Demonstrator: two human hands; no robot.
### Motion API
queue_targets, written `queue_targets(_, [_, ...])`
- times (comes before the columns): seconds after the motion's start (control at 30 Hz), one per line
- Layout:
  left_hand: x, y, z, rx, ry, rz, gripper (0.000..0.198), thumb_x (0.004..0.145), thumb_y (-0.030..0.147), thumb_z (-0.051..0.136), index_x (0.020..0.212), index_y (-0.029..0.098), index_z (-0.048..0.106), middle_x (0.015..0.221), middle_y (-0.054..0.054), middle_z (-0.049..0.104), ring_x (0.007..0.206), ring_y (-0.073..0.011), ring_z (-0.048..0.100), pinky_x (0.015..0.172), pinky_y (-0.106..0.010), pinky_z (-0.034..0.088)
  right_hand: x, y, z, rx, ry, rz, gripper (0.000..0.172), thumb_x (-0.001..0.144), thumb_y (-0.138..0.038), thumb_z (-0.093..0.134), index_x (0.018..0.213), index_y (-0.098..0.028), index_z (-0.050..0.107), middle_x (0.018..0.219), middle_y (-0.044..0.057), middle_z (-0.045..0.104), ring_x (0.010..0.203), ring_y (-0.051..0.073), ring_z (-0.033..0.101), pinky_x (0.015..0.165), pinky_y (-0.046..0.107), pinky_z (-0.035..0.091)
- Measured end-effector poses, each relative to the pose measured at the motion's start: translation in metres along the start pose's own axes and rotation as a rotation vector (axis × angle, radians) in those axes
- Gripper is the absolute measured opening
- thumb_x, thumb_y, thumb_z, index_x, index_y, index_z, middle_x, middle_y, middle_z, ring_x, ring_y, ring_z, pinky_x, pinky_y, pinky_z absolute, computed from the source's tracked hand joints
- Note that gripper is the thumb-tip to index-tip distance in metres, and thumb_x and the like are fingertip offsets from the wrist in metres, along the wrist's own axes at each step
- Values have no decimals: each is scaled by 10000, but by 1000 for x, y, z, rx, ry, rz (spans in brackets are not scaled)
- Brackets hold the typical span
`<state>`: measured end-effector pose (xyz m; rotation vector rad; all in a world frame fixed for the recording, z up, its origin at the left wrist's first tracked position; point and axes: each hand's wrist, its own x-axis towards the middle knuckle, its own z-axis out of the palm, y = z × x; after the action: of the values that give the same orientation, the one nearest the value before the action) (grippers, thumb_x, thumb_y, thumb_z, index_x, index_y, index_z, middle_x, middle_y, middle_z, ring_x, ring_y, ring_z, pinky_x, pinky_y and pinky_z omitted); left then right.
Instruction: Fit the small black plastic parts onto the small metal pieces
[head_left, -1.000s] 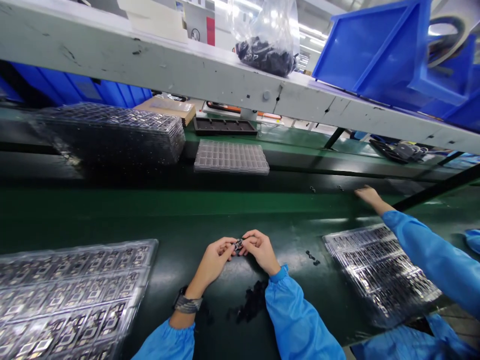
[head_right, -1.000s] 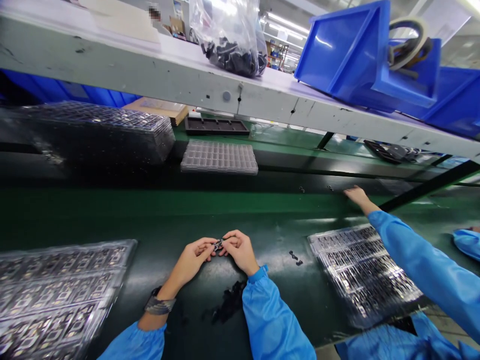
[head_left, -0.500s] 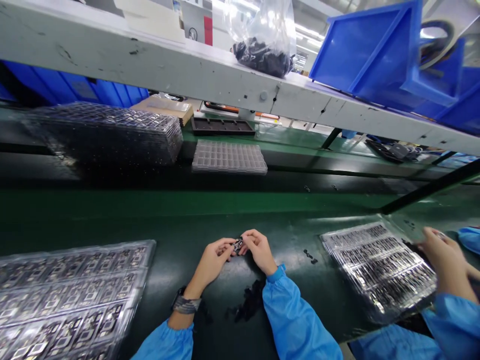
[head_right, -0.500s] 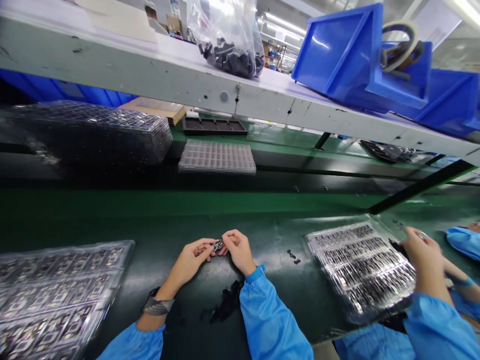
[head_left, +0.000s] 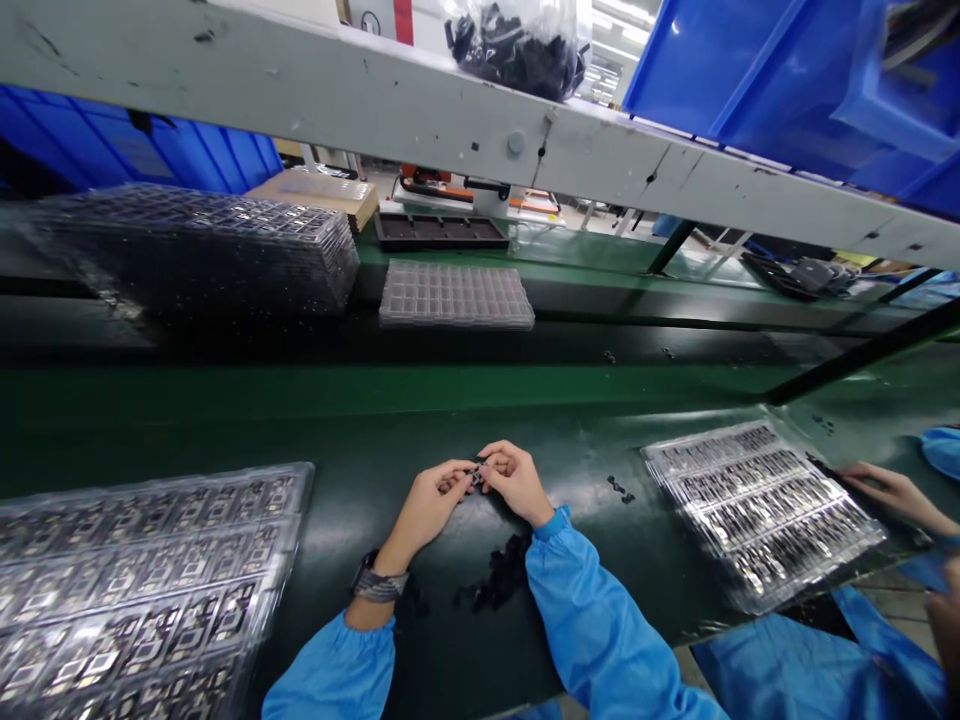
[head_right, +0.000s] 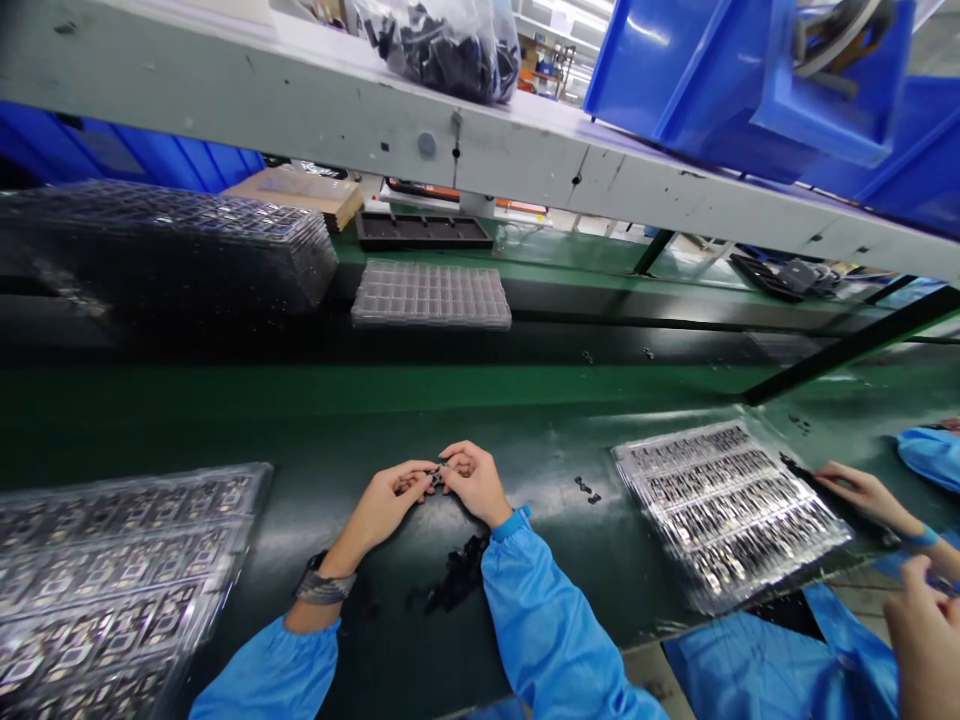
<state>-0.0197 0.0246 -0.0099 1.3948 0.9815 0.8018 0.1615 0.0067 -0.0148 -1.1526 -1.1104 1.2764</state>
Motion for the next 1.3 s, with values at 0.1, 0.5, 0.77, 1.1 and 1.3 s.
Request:
queue_targets(0.1, [0, -1, 0, 18, 6, 11, 347, 839, 428, 675, 1030, 155, 773, 779, -79, 747, 711, -207, 680, 685, -308, 533, 1, -1, 0, 4, -4, 6, 324, 764, -417, 820, 945, -201, 660, 633, -54, 642, 500, 118, 626, 527, 239, 499])
queue_targets(0.5, [-102, 70, -27, 131, 401, -35, 347, 880, 453, 661, 1079, 180, 743, 730, -38, 687, 552, -146, 575, 547, -265, 479, 0, -5, -13, -16, 26, 15, 445, 792, -583, 786, 938, -177, 678, 728, 59, 734, 575, 174, 662, 588, 308, 553])
queue_targets(0.77, [-242, 81, -174, 606, 818, -333, 335, 782, 418, 650, 1002, 181, 734, 671, -17, 691, 561, -187, 587, 548, -277, 440, 3, 10, -21, -125, 20, 0, 489, 752, -595, 811, 941, -156, 707, 750, 105, 742, 597, 199, 679, 575, 317, 575])
queue_targets(1.1, [-226, 46, -232, 601, 785, -444, 330, 651, 398, 649, 888, 169, 668, 599, -3, 701, 468, -154, 476, 508, -258, 319, 5, 15, -18, -95, 11, -21, 499, 755, -606, 807, 932, -153, 698, 746, 104, 737, 590, 191, 675, 576, 317, 576])
queue_targets(1.3, [-214, 33, -233, 650, 769, -525, 235, 671, 397, 607, 789, 195, 620, 581, 5, 664, 535, -176, 535, 560, -263, 362, 4, 14, -17, -99, -1, -20, 513, 768, -625, 787, 935, -150, 690, 739, 97, 733, 596, 192, 673, 591, 321, 573])
